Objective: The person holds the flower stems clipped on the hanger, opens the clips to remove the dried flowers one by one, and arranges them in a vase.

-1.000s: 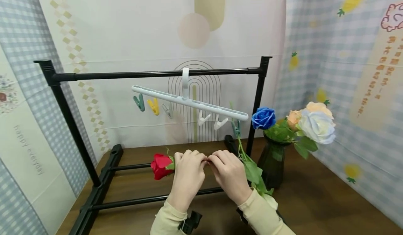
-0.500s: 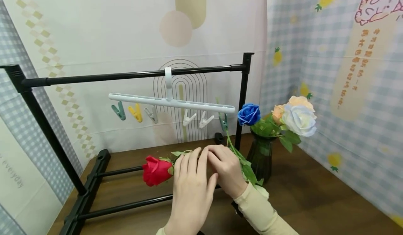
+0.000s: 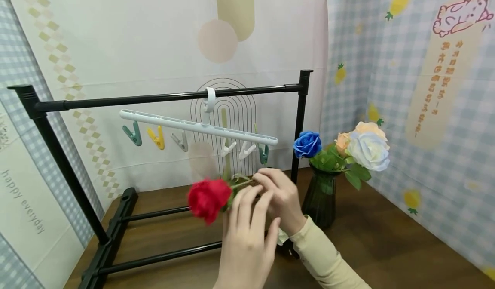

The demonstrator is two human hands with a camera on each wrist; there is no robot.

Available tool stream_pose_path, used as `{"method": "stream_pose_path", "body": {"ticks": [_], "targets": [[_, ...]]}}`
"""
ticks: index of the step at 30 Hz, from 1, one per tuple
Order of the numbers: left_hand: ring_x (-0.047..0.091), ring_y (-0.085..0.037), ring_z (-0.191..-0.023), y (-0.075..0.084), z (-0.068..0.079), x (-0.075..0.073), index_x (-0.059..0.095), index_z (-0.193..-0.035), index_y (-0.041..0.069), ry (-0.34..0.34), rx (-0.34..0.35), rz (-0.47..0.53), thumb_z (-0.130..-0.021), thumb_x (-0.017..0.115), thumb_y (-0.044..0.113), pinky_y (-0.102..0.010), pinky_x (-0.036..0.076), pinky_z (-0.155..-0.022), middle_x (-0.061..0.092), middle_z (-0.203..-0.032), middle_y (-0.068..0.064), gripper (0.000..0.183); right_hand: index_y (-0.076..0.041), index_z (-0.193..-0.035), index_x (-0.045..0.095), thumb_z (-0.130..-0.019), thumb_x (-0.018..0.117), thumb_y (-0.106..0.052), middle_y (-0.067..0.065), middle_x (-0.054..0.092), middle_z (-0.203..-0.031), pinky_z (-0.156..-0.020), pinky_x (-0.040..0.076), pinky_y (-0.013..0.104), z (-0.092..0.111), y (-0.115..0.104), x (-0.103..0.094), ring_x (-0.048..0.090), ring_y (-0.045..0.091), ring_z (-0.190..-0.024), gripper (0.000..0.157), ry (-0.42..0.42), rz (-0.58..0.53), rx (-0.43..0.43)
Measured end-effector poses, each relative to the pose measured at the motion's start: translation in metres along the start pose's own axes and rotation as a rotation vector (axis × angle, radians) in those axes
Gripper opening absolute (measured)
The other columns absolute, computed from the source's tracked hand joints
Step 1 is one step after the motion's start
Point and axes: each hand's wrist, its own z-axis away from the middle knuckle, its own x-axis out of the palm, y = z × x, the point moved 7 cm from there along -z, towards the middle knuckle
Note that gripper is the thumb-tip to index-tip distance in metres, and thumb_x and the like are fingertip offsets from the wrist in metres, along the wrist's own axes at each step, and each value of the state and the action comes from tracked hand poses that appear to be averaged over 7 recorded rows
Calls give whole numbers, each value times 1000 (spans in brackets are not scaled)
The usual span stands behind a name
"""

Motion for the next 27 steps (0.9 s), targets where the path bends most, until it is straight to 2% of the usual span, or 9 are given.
{"method": "stream_pose_path", "body": {"ticks": [3, 5, 7, 10, 13, 18, 22, 25, 27], "targets": [[60, -22, -108, 10, 0, -2, 66, -111, 8, 102, 113, 134, -94, 59, 19, -35, 48, -91, 65, -112, -6, 21, 2, -92, 70, -90, 63, -4, 14, 69, -89, -77, 53, 27, -4, 21, -22, 64, 26, -79, 10, 55, -11, 96], [62, -20, -101, 15, 0, 0, 67, -106, 9, 124, 167, 198, -99, 49, 18, -32, 48, -89, 67, -105, -4, 22, 3, -94, 70, -84, 69, 2, 15, 69, -87, -78, 52, 22, -5, 39, -39, 64, 25, -77, 10, 77, -1, 174], [63, -17, -97, 16, 1, 5, 68, -102, 10, 93, 180, 238, -98, 51, 16, -30, 48, -88, 67, -101, -1, 19, 3, -95, 70, -79, 72, 7, 15, 71, -85, -78, 50, 16, -6, 58, -58, 66, 19, -76, 17, 94, 43, 265], [62, -12, -95, 14, 3, 16, 69, -99, 14, -6, 154, 272, -92, 61, 12, -26, 48, -86, 67, -99, 3, 11, 6, -96, 68, -77, 73, 9, 19, 71, -83, -77, 46, 7, -5, 86, -84, 64, -2, -77, 20, 92, 74, 395], [62, -8, -94, 11, 3, 35, 69, -98, 17, -134, 82, 337, -84, 71, 10, -22, 47, -82, 67, -98, 7, 15, 8, -94, 69, -81, 70, 6, 23, 71, -83, -76, 44, 3, -2, 111, -103, 55, -21, -81, 13, 80, 83, 508], [62, -7, -89, 2, 0, 86, 69, -100, 17, -332, -104, 478, -88, 69, 13, -21, 48, -79, 69, -95, 7, 12, 7, -95, 70, -86, 68, 0, 25, 71, -84, -75, 41, 0, 6, 139, -116, 51, -25, -81, 12, 25, 157, 537], [62, -6, -87, -1, -1, 135, 67, -108, 15, -481, -253, 605, -93, 64, 16, -18, 48, -76, 69, -95, 5, 15, 6, -93, 71, -85, 69, 0, 22, 72, -83, -74, 39, -2, 15, 146, -116, 68, 6, -70, 10, -24, 252, 491], [61, -5, -86, 2, 0, 166, 63, -117, 15, -565, -356, 696, -94, 62, 18, -17, 47, -75, 69, -96, 4, 23, 4, -90, 72, -84, 70, 0, 19, 73, -80, -71, 38, -3, 21, 148, -114, 68, 33, -63, 8, -26, 299, 493], [63, -8, -89, 4, 1, 183, 59, -123, 13, -599, -419, 733, -95, 61, 18, -18, 47, -76, 69, -100, 1, 29, 4, -89, 73, -85, 69, 0, 18, 73, -79, -70, 37, -4, 25, 151, -114, 68, 34, -62, 7, -25, 295, 508]]}}
